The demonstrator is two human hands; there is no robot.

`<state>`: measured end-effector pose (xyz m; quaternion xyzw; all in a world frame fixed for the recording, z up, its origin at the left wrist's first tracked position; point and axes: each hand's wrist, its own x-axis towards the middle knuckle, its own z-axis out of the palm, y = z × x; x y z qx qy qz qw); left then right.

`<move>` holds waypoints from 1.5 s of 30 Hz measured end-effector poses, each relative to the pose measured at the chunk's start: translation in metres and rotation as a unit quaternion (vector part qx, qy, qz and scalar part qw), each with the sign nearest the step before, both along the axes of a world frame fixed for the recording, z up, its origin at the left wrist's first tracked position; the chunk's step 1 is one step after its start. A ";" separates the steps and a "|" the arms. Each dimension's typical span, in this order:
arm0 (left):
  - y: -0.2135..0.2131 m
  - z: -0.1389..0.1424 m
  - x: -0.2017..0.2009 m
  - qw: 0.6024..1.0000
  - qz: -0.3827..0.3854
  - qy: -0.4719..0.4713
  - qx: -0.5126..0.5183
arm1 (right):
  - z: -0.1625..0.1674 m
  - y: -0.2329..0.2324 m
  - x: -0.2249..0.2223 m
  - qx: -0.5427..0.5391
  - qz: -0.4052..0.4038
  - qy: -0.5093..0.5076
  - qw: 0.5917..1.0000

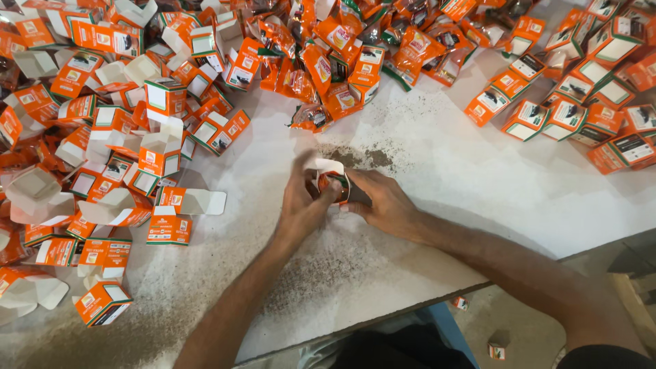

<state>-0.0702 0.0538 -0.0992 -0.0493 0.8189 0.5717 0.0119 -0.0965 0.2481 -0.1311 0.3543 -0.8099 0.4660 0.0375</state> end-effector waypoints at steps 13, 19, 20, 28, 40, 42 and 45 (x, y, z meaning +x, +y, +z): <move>-0.018 -0.010 -0.007 0.978 -0.092 -0.018 0.189 | -0.004 -0.002 0.004 0.001 0.005 0.087 0.996; -0.026 -0.016 -0.016 0.973 -0.075 -0.064 0.210 | 0.001 -0.002 0.006 -0.038 0.001 0.092 0.995; -0.022 -0.016 -0.017 0.977 -0.074 -0.067 0.188 | 0.002 -0.002 0.007 -0.060 0.007 0.102 0.993; -0.008 -0.005 0.011 0.912 -0.115 0.364 -0.154 | 0.000 -0.002 0.007 -0.093 0.000 0.026 0.995; -0.017 -0.001 0.018 0.954 -0.129 0.230 -0.139 | -0.004 -0.005 0.006 -0.101 0.010 0.017 0.995; -0.020 0.000 0.020 0.896 -0.160 0.369 -0.186 | -0.001 -0.004 0.007 -0.099 0.011 0.019 0.995; -0.024 0.001 0.024 0.877 -0.209 0.363 -0.236 | 0.002 -0.001 0.008 -0.089 0.031 0.020 0.995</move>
